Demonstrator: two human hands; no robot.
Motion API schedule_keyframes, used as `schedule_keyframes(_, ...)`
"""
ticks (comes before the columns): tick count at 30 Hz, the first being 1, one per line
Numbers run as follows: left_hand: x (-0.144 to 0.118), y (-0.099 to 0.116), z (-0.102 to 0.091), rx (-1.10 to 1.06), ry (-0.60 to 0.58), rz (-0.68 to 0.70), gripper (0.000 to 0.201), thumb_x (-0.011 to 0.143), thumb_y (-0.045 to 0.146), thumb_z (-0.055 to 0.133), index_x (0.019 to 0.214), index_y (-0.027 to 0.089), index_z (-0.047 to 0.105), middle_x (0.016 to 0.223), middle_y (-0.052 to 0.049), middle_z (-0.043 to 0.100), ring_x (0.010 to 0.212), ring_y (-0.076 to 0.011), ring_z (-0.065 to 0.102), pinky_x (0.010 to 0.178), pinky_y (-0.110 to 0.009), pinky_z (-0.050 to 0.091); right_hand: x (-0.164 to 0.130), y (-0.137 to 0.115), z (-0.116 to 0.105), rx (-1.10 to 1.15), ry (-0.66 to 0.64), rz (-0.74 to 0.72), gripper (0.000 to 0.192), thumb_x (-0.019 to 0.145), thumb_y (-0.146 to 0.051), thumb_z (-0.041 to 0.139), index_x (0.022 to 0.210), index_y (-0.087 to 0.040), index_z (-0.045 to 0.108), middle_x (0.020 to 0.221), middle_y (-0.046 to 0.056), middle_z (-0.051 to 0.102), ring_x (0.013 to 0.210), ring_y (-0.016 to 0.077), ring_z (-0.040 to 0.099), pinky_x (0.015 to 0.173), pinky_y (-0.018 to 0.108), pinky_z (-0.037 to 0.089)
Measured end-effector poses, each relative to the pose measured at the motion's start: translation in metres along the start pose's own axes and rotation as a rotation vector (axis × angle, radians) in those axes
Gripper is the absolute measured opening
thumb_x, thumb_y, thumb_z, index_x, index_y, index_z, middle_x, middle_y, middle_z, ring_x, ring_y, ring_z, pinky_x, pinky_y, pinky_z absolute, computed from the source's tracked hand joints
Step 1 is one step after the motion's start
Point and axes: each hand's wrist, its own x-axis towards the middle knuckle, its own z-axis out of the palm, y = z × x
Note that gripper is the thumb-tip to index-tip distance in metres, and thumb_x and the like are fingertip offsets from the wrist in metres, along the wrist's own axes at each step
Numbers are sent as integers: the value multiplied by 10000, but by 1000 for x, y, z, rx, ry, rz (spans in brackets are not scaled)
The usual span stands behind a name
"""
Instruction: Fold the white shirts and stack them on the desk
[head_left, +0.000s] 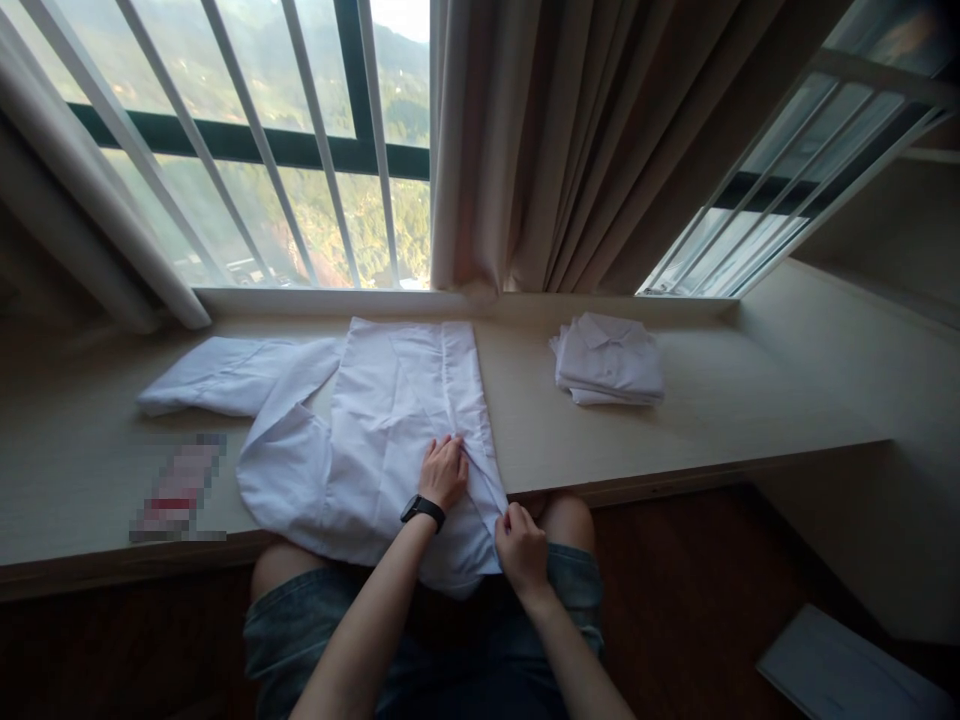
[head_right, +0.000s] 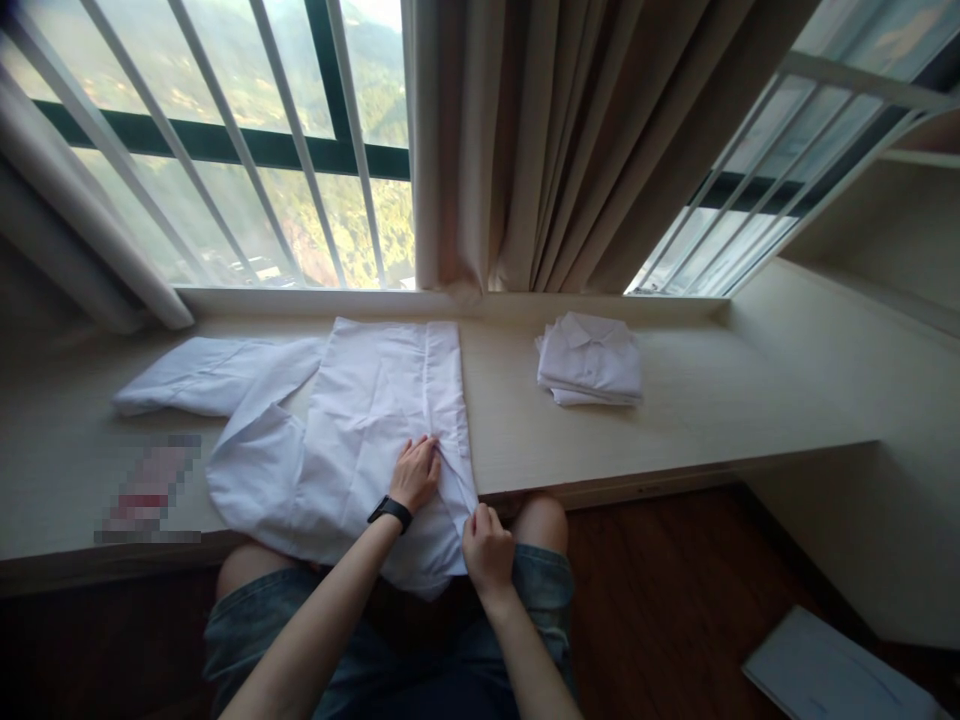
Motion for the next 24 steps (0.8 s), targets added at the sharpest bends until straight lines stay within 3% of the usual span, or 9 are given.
schedule_keyframes(4,0,-1,2,3,31,0,310,967,214,425,1232,162,578,1235,-124,673,1299,-239,537,1187,-483,297,-16,-1,10,-31,-4,-31,109,880,-145,443,865,-195,539,846,51,610,713,163,604,594,227,377)
schedule_keyframes(6,0,-1,2,25,56,-6,276,948,216,459,1177,161,603,1243,-140,649,1286,-250,532,1168,-478,332,-24,3,11,31,-89,-57,125,842,-127,470,914,-194,547,863,43,619,712,158,608,600,227,388)
schedule_keyframes(9,1,0,2,76,82,-21,239,904,199,510,1095,143,642,1316,-183,580,1269,-282,520,1109,-469,407,-27,10,4,140,-201,-96,63,841,-155,508,838,-208,540,738,4,587,636,146,577,601,234,401)
schedule_keyframes(11,1,3,0,98,89,-25,234,882,186,528,1071,143,659,1336,-187,564,1260,-297,520,1093,-484,419,-16,11,-3,207,-141,-85,51,871,-200,518,835,-210,553,710,5,583,636,154,575,629,251,438)
schedule_keyframes(14,-3,11,-10,113,107,2,298,861,176,549,1139,157,656,1367,-172,555,1299,-310,499,1145,-523,355,24,3,-7,257,-13,-161,169,905,-208,485,1001,-196,622,909,73,677,853,197,644,811,309,513)
schedule_keyframes(16,-12,12,-25,109,158,-6,386,857,172,549,1237,161,619,1411,-165,529,1340,-309,471,1173,-523,321,60,-7,-1,224,-43,-330,313,907,-199,476,1177,-197,635,1178,108,677,1143,233,607,1007,371,478)
schedule_keyframes(19,-39,-2,-62,88,328,-163,436,871,193,532,1304,159,577,1436,-160,506,1361,-297,453,1167,-484,351,110,-19,18,91,-196,-597,484,934,-265,491,1413,-222,546,1521,70,476,1458,269,349,1189,456,318)
schedule_keyframes(21,-66,-23,-92,101,489,-357,431,866,218,541,1290,148,584,1411,-172,514,1350,-308,463,1155,-480,371,135,-23,33,28,-281,-684,540,969,-329,473,1501,-235,460,1593,47,372,1509,278,254,1218,490,256)
schedule_keyframes(24,-112,-62,-132,114,695,-685,503,825,269,613,1303,120,562,1381,-202,511,1351,-350,459,1158,-528,358,160,-24,50,26,-367,-700,526,1015,-368,399,1524,-237,429,1577,42,396,1495,264,297,1211,477,276)
